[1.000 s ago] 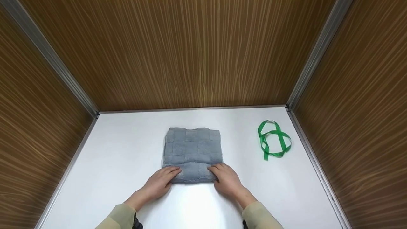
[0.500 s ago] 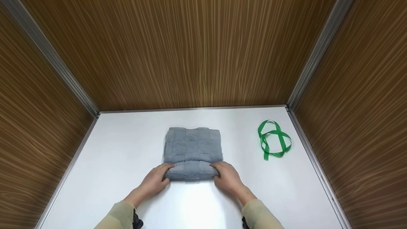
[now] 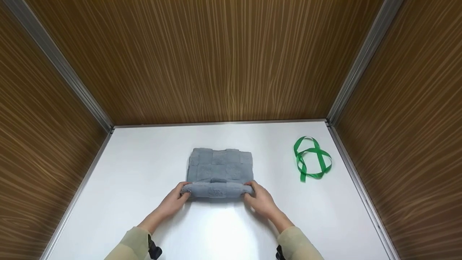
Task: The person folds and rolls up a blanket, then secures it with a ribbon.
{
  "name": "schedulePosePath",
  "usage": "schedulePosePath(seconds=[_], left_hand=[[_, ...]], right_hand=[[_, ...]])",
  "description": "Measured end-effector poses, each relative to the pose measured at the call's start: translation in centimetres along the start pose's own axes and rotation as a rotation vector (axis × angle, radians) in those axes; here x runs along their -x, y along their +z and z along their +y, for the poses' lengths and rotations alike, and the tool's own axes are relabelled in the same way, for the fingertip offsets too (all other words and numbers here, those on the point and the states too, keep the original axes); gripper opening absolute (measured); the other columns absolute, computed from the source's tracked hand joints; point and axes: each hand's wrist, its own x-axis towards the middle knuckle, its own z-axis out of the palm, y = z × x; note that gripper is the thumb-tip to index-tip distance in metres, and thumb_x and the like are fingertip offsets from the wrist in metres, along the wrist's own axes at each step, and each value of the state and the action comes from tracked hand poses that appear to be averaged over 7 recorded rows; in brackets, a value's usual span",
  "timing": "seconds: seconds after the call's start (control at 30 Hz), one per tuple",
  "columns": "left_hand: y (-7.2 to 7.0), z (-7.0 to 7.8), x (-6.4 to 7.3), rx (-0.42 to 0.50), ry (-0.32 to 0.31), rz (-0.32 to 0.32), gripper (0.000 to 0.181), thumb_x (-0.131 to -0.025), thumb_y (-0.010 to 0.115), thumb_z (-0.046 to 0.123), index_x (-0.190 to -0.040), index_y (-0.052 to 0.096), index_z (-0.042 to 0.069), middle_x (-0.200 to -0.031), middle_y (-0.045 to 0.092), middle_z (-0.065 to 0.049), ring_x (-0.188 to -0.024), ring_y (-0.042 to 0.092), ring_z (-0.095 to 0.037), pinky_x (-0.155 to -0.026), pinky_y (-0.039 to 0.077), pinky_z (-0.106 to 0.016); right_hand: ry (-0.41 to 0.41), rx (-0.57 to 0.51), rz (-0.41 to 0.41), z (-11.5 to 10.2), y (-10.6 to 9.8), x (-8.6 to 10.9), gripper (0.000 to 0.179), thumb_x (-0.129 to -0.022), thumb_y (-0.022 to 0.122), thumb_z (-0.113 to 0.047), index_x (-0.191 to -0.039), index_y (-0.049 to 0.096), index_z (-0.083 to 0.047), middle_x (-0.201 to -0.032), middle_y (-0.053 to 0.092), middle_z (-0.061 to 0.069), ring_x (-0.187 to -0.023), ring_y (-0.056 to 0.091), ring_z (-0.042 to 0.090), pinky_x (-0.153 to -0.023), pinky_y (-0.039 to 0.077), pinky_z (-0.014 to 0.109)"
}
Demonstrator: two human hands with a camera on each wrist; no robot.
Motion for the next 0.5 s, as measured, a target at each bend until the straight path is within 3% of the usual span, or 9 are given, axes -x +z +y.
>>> schedulePosePath(seconds=[0.23,0.5], left_hand=[[0.2,0.18,-0.29,0.024,-0.068,0.012,0.038,-0.111,0.039,0.028,-0.143,0.043,0.007,-0.143,0.055,-0.021,-0.137,0.048,-0.038,-0.113,0.039,-0.052],[0.82,0.65,-0.7,-0.078,-0.125,0.033,0.044,-0.112,0.036,0.029,-0.141,0.044,-0.003,-0.133,0.061,-0.023,-0.129,0.056,-0.038,-0.106,0.045,-0.051]], right_hand=[[0.035,-0.036,0.024,-0.4,-0.06,-0.13,0.032,-0.104,0.061,-0.025,-0.133,0.057,-0.013,-0.13,0.062,0.01,-0.12,0.056,0.026,-0.102,0.044,0.049],[0.074,0.05,0.063,-0.94,0.2,-0.55,0.036,-0.108,0.054,-0.03,-0.135,0.05,-0.006,-0.136,0.059,0.02,-0.135,0.05,0.039,-0.11,0.039,0.057]])
